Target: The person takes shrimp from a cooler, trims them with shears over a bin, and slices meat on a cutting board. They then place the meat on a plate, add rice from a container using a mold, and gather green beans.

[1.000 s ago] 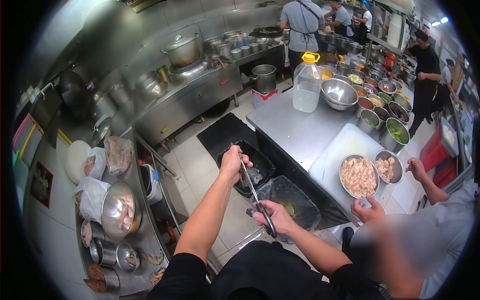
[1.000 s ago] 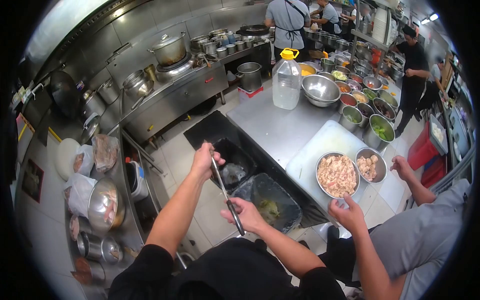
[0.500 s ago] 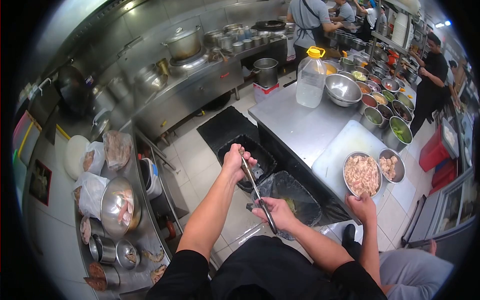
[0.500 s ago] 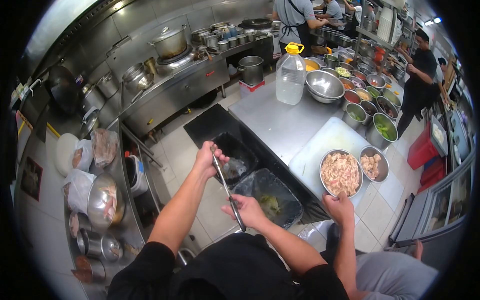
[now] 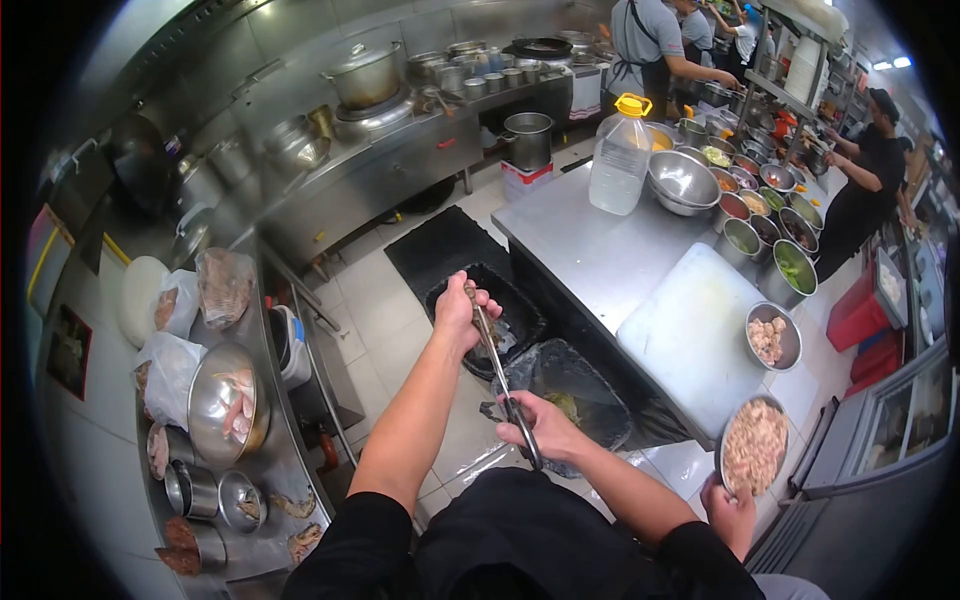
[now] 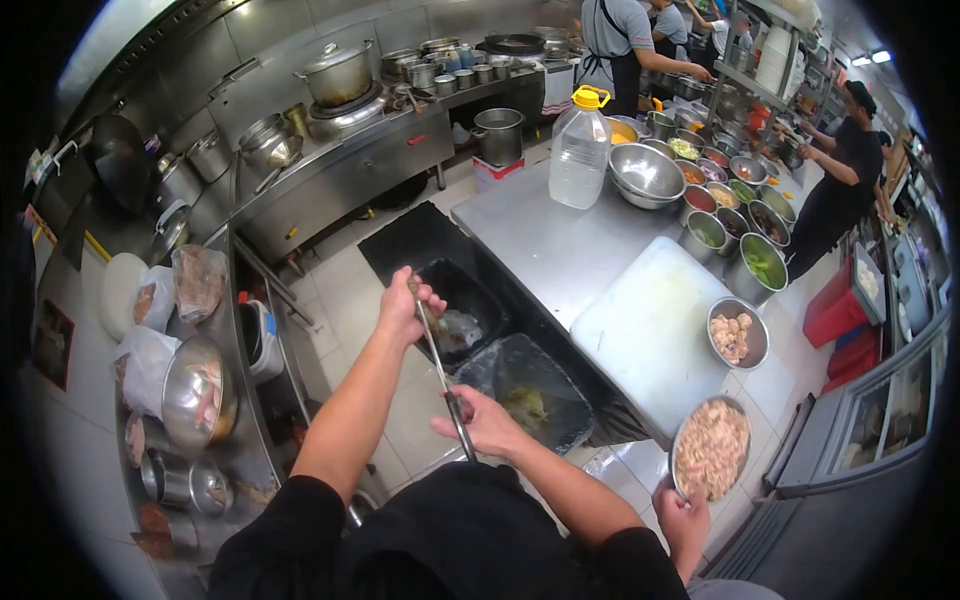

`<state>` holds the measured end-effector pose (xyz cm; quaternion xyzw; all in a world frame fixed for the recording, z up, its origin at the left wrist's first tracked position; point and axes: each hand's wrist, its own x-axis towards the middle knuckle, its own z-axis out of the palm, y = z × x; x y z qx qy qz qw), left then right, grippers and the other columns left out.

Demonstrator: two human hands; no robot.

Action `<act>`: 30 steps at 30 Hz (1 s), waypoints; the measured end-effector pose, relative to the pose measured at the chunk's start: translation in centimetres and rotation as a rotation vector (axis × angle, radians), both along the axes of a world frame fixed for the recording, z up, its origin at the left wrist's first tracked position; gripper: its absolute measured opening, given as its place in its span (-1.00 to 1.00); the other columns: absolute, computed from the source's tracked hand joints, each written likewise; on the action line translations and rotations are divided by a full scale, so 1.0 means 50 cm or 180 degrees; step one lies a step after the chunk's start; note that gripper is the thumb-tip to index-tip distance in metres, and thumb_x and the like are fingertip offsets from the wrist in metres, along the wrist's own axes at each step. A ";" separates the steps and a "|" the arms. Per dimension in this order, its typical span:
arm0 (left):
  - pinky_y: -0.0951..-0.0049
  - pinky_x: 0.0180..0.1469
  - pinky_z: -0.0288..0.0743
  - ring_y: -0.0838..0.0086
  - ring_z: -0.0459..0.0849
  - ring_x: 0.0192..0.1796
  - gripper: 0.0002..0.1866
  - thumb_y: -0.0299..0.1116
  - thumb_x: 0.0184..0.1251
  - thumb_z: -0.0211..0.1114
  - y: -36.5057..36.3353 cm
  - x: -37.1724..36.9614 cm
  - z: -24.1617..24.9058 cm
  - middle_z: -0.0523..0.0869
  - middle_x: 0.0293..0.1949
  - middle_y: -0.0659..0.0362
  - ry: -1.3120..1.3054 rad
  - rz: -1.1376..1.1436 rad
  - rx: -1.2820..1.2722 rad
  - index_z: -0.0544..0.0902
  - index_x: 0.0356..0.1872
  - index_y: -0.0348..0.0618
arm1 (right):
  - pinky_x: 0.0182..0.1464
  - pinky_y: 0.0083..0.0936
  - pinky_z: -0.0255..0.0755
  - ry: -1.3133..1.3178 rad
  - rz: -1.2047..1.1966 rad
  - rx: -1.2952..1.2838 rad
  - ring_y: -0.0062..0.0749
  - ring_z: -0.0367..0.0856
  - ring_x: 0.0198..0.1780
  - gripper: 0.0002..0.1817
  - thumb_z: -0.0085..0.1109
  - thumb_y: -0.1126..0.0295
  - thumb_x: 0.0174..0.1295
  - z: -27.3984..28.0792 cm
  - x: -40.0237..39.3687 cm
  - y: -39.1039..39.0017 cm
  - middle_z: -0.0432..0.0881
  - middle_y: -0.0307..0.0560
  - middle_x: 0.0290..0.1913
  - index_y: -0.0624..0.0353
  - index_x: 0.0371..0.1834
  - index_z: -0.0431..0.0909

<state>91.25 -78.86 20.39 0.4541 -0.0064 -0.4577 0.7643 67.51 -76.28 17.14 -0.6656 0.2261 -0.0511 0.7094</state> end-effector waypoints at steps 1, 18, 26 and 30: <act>0.19 -0.33 0.56 0.34 0.45 -0.56 -0.68 -0.06 0.55 -0.04 0.000 0.000 -0.001 0.38 -0.66 0.24 -0.0013 -0.0023 0.0002 0.37 -0.39 -0.02 | -0.38 -0.60 0.33 0.0019 0.0038 -0.0085 -0.64 0.45 -0.46 -0.31 0.47 0.09 0.14 0.002 -0.001 -0.001 0.55 -0.29 -0.46 0.21 0.26 0.43; 0.22 -0.43 0.51 0.31 0.45 -0.61 -0.68 -0.08 0.57 -0.08 0.002 -0.015 -0.025 0.40 -0.68 0.18 -0.0271 -0.0135 0.0074 0.36 -0.35 -0.05 | -0.48 -0.65 0.33 -0.0137 -0.0420 0.0454 -0.69 0.46 -0.54 -0.28 0.48 0.12 0.16 -0.024 0.020 -0.004 0.53 -0.34 -0.53 0.24 0.32 0.46; 0.24 -0.43 0.54 0.32 0.48 -0.59 -0.69 -0.06 0.57 -0.03 0.016 0.002 -0.053 0.44 -0.64 0.17 0.0100 -0.0110 0.0047 0.35 -0.28 -0.06 | -0.50 -0.65 0.28 -0.0123 -0.0392 0.0242 -0.72 0.43 -0.53 -0.28 0.49 0.13 0.16 -0.055 0.051 -0.017 0.51 -0.37 -0.55 0.26 0.32 0.47; 0.30 -0.47 0.53 0.34 0.49 -0.61 -0.69 -0.05 0.59 -0.05 0.022 0.013 -0.064 0.47 -0.64 0.16 -0.0107 -0.0114 0.0122 0.35 -0.26 -0.07 | -0.50 -0.66 0.27 -0.0061 -0.0403 0.0508 -0.72 0.42 -0.54 -0.30 0.47 0.14 0.18 -0.039 0.060 -0.016 0.51 -0.36 -0.56 0.27 0.32 0.48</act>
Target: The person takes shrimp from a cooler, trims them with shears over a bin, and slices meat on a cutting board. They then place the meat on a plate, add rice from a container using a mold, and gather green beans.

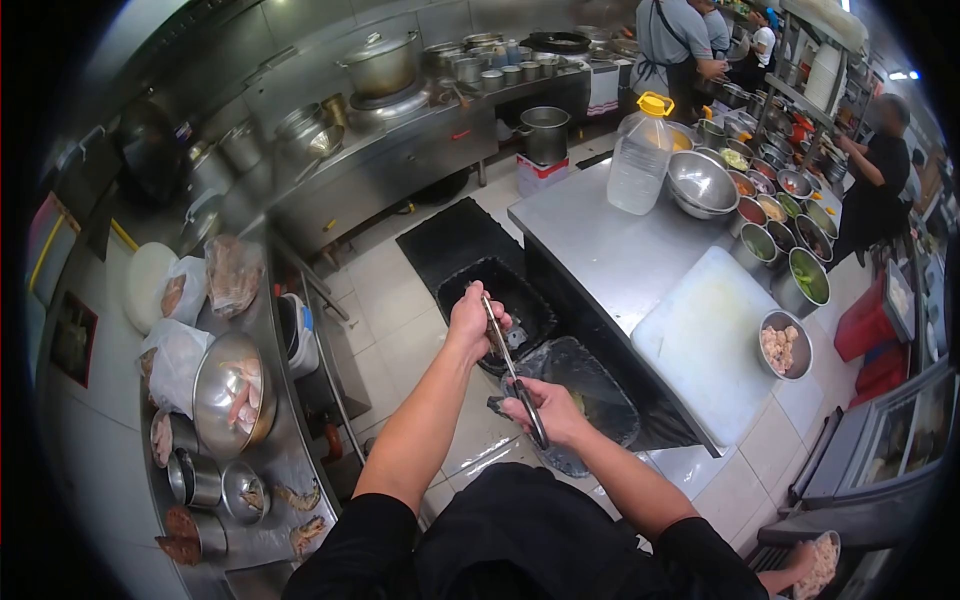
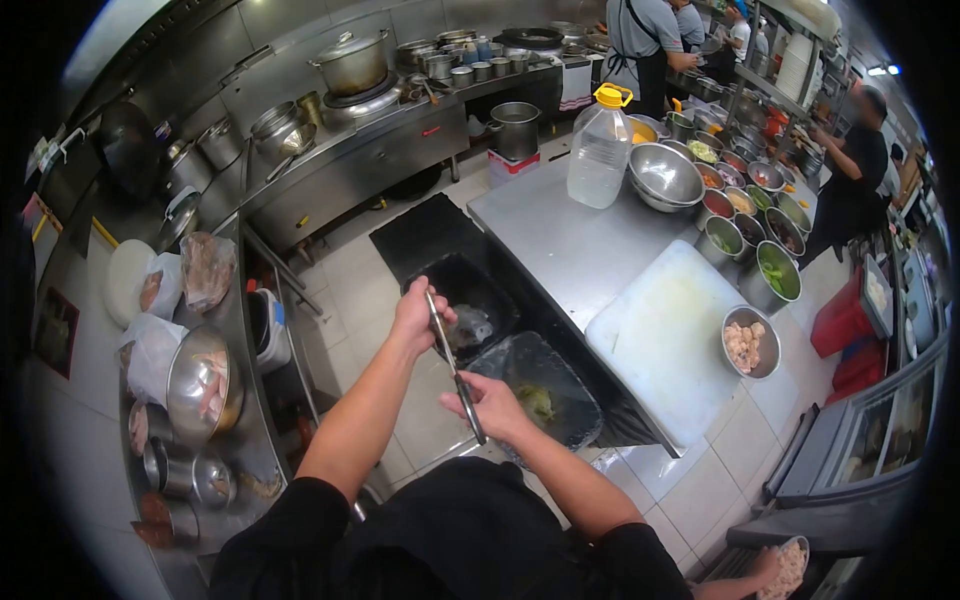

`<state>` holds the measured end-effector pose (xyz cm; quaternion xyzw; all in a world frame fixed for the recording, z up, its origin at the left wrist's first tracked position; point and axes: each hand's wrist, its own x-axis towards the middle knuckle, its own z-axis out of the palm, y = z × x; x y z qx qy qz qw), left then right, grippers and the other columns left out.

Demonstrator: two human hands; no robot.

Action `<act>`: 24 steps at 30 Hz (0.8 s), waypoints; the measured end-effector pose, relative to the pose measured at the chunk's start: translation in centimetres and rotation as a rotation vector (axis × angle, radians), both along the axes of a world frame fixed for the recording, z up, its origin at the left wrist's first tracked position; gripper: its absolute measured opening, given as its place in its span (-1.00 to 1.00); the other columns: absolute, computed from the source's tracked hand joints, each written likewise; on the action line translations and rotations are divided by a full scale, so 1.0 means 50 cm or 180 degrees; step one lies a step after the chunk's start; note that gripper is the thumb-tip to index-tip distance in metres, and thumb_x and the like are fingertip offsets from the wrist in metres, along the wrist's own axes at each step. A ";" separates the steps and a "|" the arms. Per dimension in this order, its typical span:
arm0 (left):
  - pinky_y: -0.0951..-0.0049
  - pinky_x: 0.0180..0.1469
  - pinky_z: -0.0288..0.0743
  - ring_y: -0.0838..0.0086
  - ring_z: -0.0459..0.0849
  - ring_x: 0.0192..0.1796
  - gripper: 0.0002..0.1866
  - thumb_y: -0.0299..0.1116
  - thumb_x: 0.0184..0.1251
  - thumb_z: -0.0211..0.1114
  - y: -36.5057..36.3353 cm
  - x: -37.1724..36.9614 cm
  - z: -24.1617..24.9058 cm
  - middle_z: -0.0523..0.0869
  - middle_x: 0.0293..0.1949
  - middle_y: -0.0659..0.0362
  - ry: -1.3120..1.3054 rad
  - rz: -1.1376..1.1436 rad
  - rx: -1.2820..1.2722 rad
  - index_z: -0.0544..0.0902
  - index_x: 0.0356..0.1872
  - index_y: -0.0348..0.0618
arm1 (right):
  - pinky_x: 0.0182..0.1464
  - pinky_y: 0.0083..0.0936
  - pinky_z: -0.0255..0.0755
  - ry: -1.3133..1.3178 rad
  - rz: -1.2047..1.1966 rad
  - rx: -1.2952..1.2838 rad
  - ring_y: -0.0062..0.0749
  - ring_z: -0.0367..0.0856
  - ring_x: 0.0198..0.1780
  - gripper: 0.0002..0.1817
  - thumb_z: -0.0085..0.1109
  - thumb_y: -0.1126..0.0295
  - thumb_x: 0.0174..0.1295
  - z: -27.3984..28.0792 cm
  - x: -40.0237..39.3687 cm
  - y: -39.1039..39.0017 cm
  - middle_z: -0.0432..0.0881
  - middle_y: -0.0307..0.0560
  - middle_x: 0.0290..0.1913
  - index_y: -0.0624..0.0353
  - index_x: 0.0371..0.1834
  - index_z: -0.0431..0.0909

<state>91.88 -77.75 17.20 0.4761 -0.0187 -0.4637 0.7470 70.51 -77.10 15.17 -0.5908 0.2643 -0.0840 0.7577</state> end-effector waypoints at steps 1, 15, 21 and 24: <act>0.31 -0.48 0.52 0.34 0.50 -0.62 -0.68 -0.05 0.59 -0.06 0.002 0.001 0.001 0.48 -0.64 0.15 -0.0052 0.0006 0.0028 0.35 -0.25 -0.08 | -0.50 -0.66 0.27 0.0015 -0.0013 0.0082 -0.72 0.42 -0.55 -0.31 0.47 0.14 0.18 0.003 0.002 -0.001 0.51 -0.36 -0.56 0.27 0.32 0.48; 0.36 -0.50 0.49 0.36 0.54 -0.62 -0.66 -0.03 0.60 -0.07 -0.009 -0.001 -0.008 0.51 -0.66 0.15 -0.0479 -0.0037 0.0084 0.36 -0.23 -0.10 | -0.51 -0.67 0.29 0.0065 0.0009 0.0171 -0.71 0.42 -0.57 -0.34 0.45 0.14 0.20 0.001 0.006 -0.018 0.53 -0.33 -0.54 0.27 0.29 0.50; 0.35 -0.48 0.50 0.34 0.54 -0.62 -0.66 -0.04 0.59 -0.06 -0.015 0.000 -0.020 0.50 -0.67 0.14 -0.0505 -0.0111 0.0023 0.36 -0.23 -0.11 | -0.54 -0.69 0.26 0.0141 -0.0041 0.0185 -0.71 0.40 -0.61 -0.41 0.45 0.18 0.21 0.023 0.001 -0.009 0.52 -0.33 -0.56 0.29 0.22 0.54; 0.34 -0.46 0.52 0.32 0.54 -0.61 -0.67 -0.05 0.59 -0.06 -0.016 -0.003 -0.023 0.49 -0.67 0.14 -0.0421 -0.0121 -0.0051 0.36 -0.26 -0.10 | -0.54 -0.70 0.27 0.0113 -0.0082 0.0165 -0.71 0.40 -0.61 -0.46 0.43 0.22 0.23 0.014 -0.002 -0.003 0.52 -0.33 -0.56 0.29 0.19 0.56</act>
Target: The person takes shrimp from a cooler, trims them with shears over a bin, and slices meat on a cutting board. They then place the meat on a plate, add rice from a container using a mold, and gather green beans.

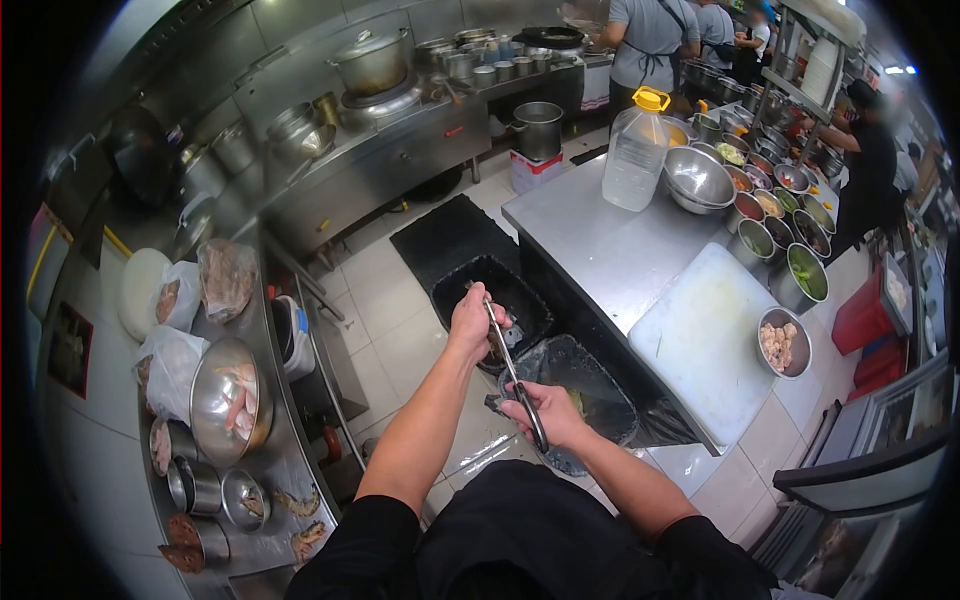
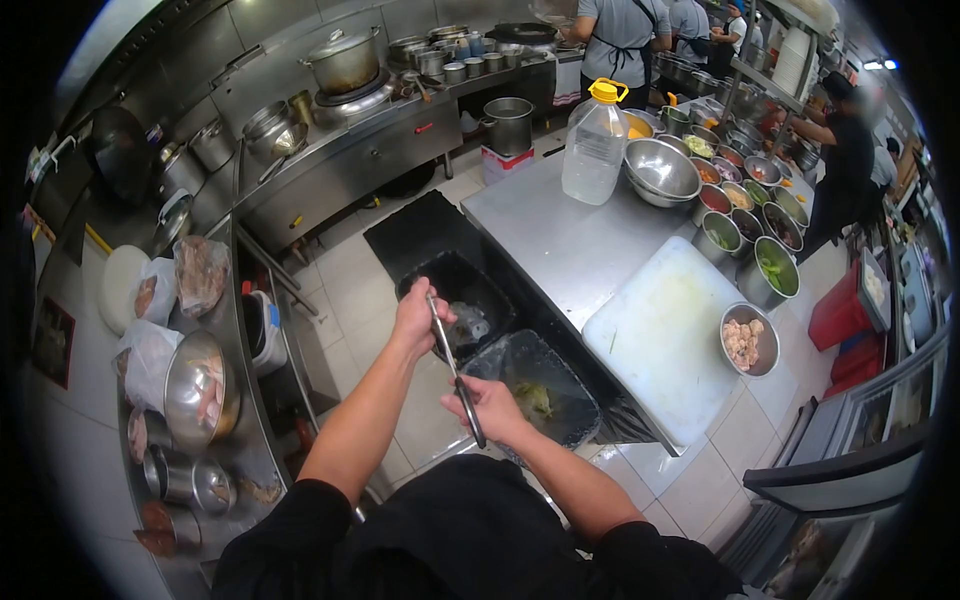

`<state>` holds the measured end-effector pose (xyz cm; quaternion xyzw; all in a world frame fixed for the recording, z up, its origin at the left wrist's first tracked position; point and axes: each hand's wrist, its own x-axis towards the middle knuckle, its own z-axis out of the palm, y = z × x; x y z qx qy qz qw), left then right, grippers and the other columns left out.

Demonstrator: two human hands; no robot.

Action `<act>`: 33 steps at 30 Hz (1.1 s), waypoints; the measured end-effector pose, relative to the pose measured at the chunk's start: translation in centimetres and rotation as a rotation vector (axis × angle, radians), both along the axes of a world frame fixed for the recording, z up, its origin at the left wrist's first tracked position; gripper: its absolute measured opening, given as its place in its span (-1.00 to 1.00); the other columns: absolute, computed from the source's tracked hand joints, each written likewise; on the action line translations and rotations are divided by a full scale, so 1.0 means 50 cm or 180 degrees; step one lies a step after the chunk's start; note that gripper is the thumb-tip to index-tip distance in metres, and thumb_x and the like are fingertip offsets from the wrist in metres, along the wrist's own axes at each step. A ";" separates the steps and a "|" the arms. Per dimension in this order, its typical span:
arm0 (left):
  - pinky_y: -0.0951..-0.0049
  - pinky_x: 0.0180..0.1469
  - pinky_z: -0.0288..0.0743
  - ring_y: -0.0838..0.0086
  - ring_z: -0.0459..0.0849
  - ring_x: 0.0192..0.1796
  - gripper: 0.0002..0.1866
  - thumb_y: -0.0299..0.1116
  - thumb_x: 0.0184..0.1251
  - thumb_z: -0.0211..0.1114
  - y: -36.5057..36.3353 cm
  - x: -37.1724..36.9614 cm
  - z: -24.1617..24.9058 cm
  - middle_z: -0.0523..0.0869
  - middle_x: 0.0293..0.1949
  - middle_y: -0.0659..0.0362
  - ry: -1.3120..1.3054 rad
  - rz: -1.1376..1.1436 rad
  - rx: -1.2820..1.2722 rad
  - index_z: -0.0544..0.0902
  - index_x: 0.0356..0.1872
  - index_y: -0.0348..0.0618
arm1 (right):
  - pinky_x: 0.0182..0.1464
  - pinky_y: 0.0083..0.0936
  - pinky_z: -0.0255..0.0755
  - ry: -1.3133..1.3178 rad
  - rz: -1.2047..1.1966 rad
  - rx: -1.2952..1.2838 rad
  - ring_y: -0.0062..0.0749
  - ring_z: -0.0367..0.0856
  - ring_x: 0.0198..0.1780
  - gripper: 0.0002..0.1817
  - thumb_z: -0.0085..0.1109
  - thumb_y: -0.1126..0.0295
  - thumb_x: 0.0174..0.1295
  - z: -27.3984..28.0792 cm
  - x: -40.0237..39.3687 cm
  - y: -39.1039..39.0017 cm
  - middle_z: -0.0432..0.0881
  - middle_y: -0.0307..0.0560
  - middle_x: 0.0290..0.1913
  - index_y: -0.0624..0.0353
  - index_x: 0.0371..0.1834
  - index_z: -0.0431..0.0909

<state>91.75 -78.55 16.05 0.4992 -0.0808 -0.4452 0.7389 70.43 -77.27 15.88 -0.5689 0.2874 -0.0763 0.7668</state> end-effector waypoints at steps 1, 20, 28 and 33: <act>0.33 -0.44 0.52 0.31 0.53 -0.61 -0.67 -0.06 0.59 -0.06 0.000 0.000 0.000 0.48 -0.67 0.14 0.0008 0.0018 0.0008 0.36 -0.29 -0.08 | -0.54 -0.70 0.27 -0.0019 -0.0011 -0.0001 -0.71 0.40 -0.61 -0.48 0.43 0.23 0.23 -0.003 0.000 0.000 0.52 -0.33 -0.56 0.29 0.18 0.57; 0.33 -0.24 0.65 0.37 0.67 -0.39 -0.62 -0.03 0.65 -0.14 0.043 0.011 0.024 0.63 -0.42 0.13 -0.0290 -0.0383 -0.0299 0.45 -0.21 -0.12 | -0.46 -0.63 0.40 0.0005 0.0192 0.0288 -0.63 0.52 -0.46 -0.48 0.43 0.20 0.23 0.038 -0.011 -0.023 0.56 -0.26 -0.41 0.15 0.19 0.51; 0.31 -0.19 0.60 0.36 0.66 -0.33 -0.64 -0.04 0.63 -0.07 0.203 0.054 -0.003 0.63 -0.37 0.10 -0.0405 0.0200 -0.0448 0.46 -0.15 -0.15 | -0.56 -0.59 0.41 -0.0040 0.0797 0.0048 -0.55 0.51 -0.63 -0.62 0.29 0.34 0.30 0.054 0.062 0.057 0.52 -0.22 -0.59 0.31 0.12 0.55; 0.41 -0.34 0.58 0.42 0.64 -0.41 -0.60 -0.02 0.62 -0.08 0.454 0.109 0.012 0.64 -0.39 0.12 -0.1252 0.0868 0.0294 0.47 -0.16 -0.18 | -0.61 -0.64 0.40 0.0172 0.1665 -0.0205 -0.61 0.51 -0.66 -0.63 0.30 0.41 0.26 0.073 0.141 0.173 0.55 -0.23 -0.60 0.32 0.10 0.58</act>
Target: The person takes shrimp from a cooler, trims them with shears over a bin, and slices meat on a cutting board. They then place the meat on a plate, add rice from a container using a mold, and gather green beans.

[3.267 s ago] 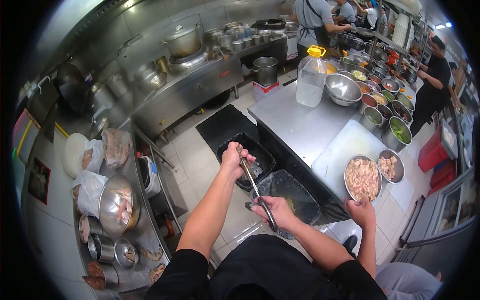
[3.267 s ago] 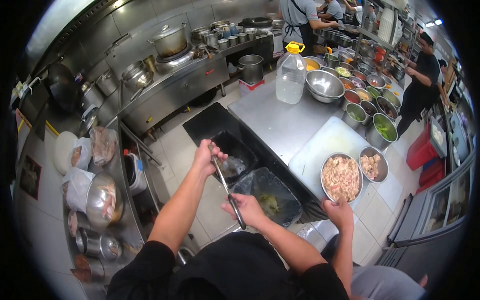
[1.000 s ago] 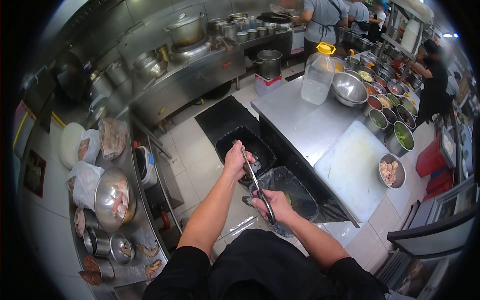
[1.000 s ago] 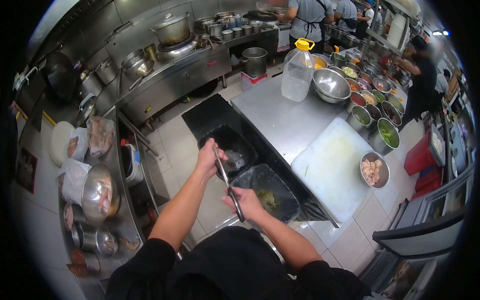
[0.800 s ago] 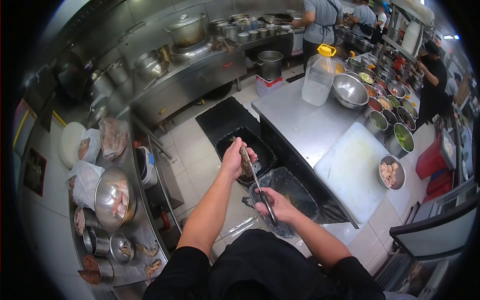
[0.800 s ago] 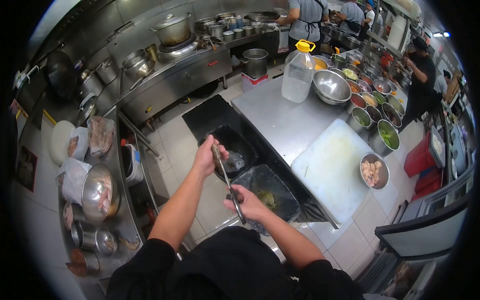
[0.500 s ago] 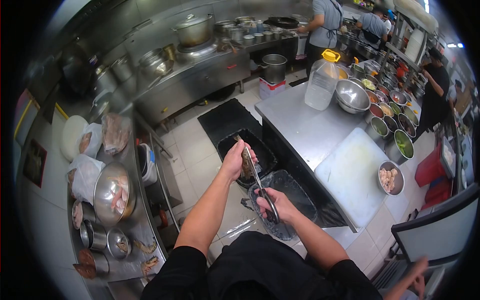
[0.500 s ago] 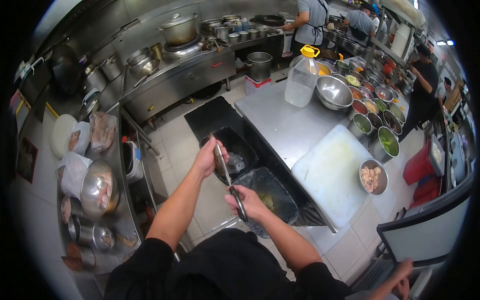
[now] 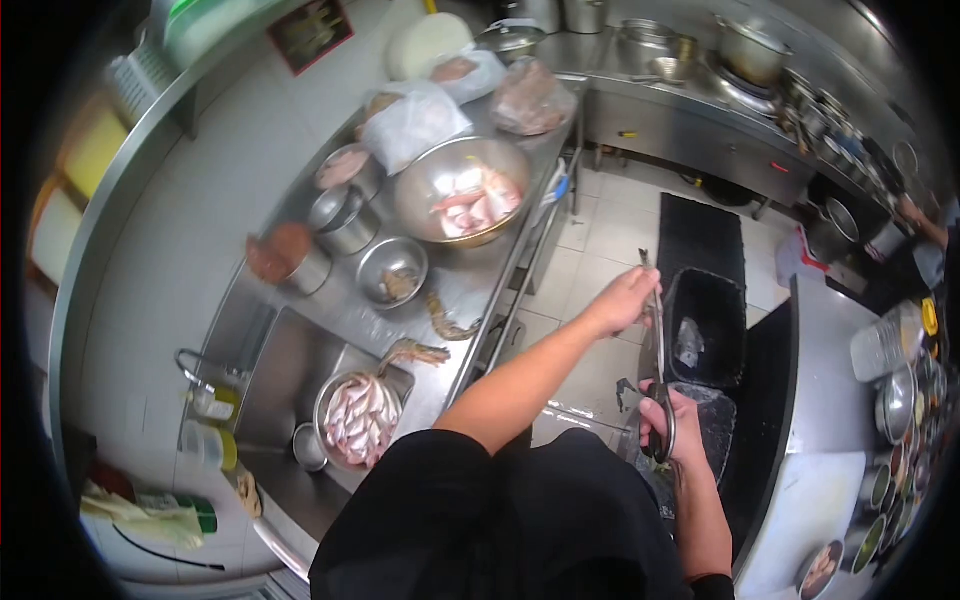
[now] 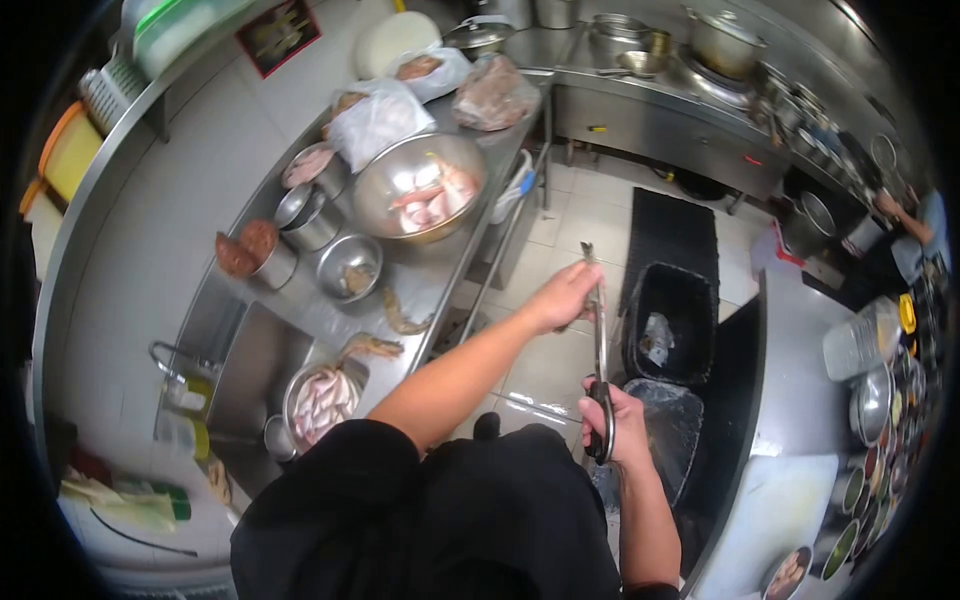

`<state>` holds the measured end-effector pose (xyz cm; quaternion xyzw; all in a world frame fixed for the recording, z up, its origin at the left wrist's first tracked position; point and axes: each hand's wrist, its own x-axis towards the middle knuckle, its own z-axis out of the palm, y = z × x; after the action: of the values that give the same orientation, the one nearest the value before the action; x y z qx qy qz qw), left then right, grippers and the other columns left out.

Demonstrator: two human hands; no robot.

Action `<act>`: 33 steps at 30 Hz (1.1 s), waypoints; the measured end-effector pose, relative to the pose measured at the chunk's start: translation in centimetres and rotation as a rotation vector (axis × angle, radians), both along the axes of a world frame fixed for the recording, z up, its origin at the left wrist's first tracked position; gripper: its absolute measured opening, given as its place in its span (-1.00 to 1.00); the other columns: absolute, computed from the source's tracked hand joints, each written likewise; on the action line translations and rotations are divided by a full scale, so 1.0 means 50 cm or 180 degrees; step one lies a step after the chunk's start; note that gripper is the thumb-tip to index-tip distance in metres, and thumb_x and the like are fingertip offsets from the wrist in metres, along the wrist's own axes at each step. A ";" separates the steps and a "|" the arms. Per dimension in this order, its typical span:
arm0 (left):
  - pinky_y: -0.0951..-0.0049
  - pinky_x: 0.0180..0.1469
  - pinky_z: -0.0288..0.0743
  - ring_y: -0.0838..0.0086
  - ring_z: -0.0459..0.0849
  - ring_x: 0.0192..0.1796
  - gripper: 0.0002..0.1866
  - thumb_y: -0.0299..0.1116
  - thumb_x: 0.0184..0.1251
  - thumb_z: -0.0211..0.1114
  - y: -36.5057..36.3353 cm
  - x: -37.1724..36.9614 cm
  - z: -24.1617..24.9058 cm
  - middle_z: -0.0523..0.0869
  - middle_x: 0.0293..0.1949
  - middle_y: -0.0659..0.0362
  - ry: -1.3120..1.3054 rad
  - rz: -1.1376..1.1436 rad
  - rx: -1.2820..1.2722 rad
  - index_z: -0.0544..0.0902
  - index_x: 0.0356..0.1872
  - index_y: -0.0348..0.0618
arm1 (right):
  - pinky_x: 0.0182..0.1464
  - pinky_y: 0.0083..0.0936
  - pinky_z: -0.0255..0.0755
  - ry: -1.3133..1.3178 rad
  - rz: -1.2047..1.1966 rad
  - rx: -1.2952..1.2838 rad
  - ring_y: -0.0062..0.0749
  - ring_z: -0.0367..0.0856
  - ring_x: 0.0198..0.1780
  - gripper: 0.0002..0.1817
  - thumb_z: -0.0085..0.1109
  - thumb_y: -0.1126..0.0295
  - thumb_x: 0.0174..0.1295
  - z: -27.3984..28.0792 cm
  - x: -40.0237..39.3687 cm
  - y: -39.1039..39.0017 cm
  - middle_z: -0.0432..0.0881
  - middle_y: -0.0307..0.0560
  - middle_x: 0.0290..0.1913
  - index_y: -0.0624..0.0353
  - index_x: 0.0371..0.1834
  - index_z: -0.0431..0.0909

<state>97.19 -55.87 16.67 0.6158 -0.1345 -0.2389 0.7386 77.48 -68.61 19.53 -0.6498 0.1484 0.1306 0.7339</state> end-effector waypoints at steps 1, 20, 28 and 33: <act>0.43 -0.37 0.57 0.43 0.63 -0.42 -0.60 -0.02 0.62 -0.07 0.062 0.005 -0.002 0.64 -0.40 0.13 -0.0070 0.0156 0.0130 0.47 -0.16 -0.19 | -0.61 -0.65 0.40 0.0035 0.0233 -0.0110 -0.63 0.52 -0.64 -0.61 0.34 0.41 0.25 0.003 0.014 0.027 0.55 -0.25 -0.59 0.33 0.10 0.57; 0.13 0.12 0.59 0.10 0.71 0.11 -0.70 -0.26 0.40 0.14 0.791 0.049 0.018 0.74 0.02 -0.06 0.0039 0.1324 0.5318 0.75 -0.04 -0.14 | -0.41 -0.62 0.46 0.0270 0.0718 -0.0384 -0.61 0.55 -0.46 -0.46 0.36 0.36 0.25 -0.067 0.136 0.188 0.57 -0.29 -0.41 0.29 0.27 0.45; 0.19 0.24 0.50 0.09 0.63 0.25 -0.42 -0.11 0.37 0.18 0.781 0.140 -0.081 0.65 0.16 -0.17 0.0585 0.1444 0.5372 0.32 0.25 -0.30 | -0.40 -0.65 0.45 0.0351 0.0428 -0.0253 -0.64 0.55 -0.41 -0.38 0.42 0.30 0.23 -0.107 0.087 0.156 0.61 -0.26 -0.37 0.29 0.31 0.42; 0.12 0.18 0.56 0.08 0.66 0.17 -0.51 0.04 0.47 -0.03 0.925 0.241 -0.276 0.66 0.18 0.00 -0.0885 -0.0183 0.6118 0.67 0.13 -0.03 | -0.34 -0.52 0.47 0.0170 0.0374 -0.1090 -0.54 0.59 -0.40 -0.25 0.44 0.05 0.20 -0.140 0.056 0.112 0.67 -0.10 -0.39 0.30 0.33 0.44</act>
<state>109.26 -9.62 2.86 0.9757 0.0169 -0.1899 -0.1081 80.29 -63.00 12.55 -0.7691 0.1497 0.1633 0.5995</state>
